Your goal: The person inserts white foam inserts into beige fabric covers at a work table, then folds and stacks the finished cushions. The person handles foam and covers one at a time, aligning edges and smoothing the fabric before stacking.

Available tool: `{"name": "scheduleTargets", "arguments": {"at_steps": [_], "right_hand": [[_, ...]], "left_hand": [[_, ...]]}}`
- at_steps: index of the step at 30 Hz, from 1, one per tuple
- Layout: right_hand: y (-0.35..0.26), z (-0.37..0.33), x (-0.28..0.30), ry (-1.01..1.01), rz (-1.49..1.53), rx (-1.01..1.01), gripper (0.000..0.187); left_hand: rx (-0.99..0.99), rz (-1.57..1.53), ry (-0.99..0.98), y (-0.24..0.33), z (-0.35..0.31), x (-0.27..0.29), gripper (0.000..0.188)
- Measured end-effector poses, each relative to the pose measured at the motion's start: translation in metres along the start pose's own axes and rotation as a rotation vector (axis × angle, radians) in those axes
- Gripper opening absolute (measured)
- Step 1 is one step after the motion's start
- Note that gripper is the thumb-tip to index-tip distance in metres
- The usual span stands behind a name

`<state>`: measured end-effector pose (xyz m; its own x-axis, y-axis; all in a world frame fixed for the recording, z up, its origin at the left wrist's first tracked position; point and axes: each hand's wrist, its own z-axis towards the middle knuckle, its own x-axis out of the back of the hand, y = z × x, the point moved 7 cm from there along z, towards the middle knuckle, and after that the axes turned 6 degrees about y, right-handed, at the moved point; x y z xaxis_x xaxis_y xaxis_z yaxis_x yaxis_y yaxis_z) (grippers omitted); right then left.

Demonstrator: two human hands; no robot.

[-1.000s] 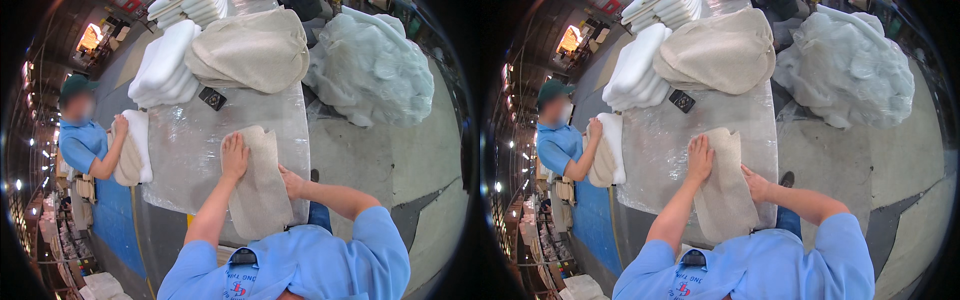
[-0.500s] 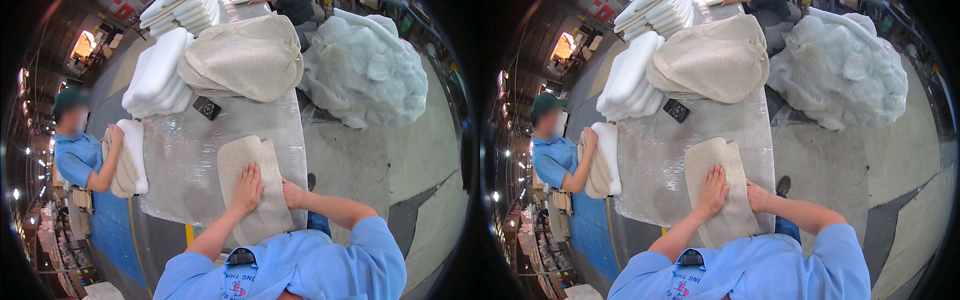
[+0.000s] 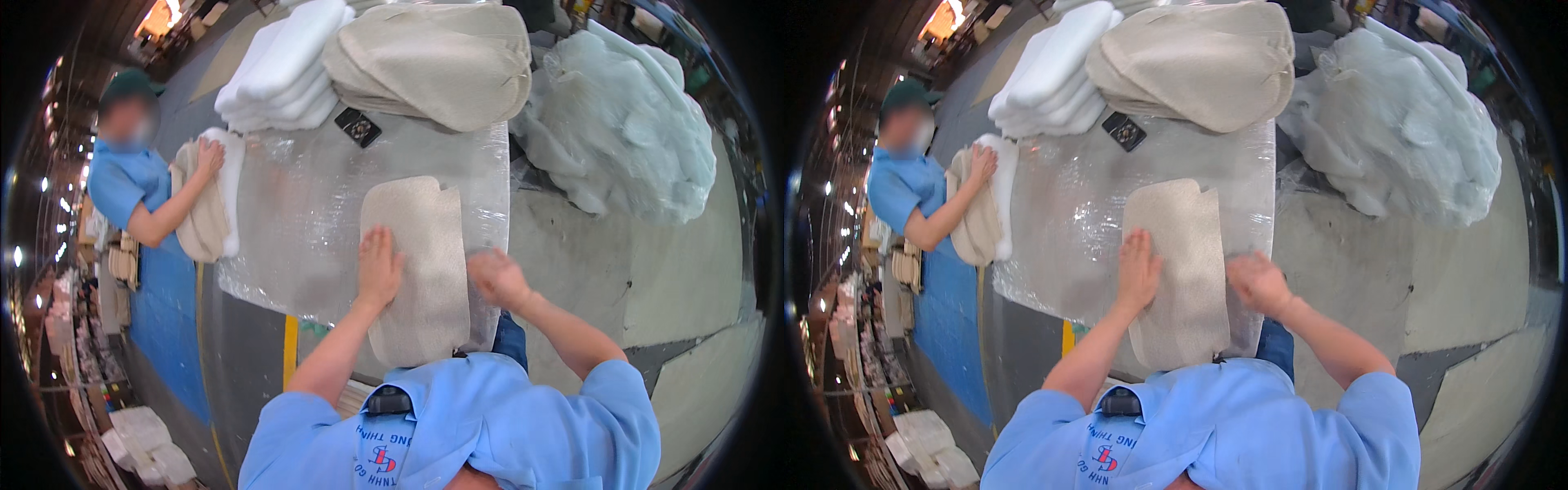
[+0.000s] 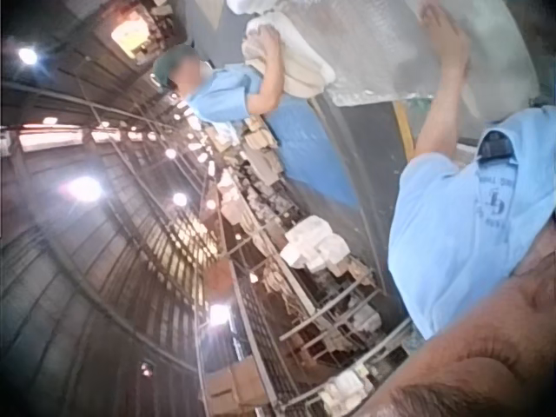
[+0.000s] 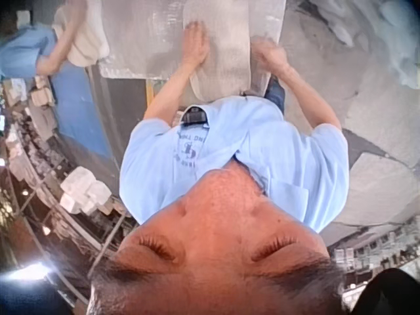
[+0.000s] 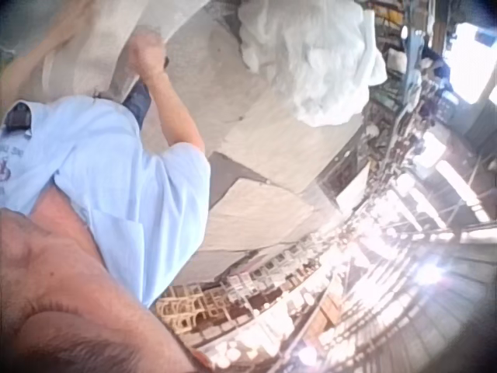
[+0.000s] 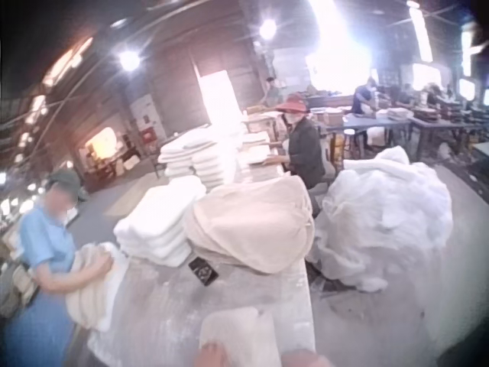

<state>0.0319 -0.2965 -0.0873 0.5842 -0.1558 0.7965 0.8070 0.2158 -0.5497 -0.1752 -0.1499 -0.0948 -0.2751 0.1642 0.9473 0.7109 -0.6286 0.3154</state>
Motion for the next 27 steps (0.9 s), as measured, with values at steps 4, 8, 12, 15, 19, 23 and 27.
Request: {"name": "scheduleTargets", "arguments": {"at_steps": [4,8,12,15,19,23,27], "right_hand": [[-0.002,0.08,0.063,0.369,0.041,-0.107,0.035],[-0.045,0.17,0.007,0.228,0.006,0.087,0.046],[-0.041,0.201,-0.064,-0.025,-0.323,0.034,0.062],[-0.036,0.194,-0.083,-0.126,-0.404,0.022,0.07],[-0.029,0.194,-0.086,-0.117,-0.423,0.058,0.075],[-0.035,0.193,-0.086,-0.156,-0.413,0.07,0.08],[-0.026,0.189,-0.086,-0.206,-0.432,0.05,0.083]], "left_hand": [[-0.026,0.056,-0.025,0.039,-0.034,-0.019,0.081],[-0.12,0.026,-0.052,0.067,-0.073,-0.022,0.085],[-0.141,-0.068,-0.144,0.077,-0.105,-0.02,0.083],[-0.158,-0.086,-0.151,0.079,-0.139,-0.022,0.078],[-0.147,-0.135,-0.177,0.085,-0.165,-0.019,0.071],[-0.212,-0.177,-0.099,0.076,-0.213,-0.011,0.067],[0.33,-0.26,0.205,0.028,-0.241,0.02,0.061]]}}
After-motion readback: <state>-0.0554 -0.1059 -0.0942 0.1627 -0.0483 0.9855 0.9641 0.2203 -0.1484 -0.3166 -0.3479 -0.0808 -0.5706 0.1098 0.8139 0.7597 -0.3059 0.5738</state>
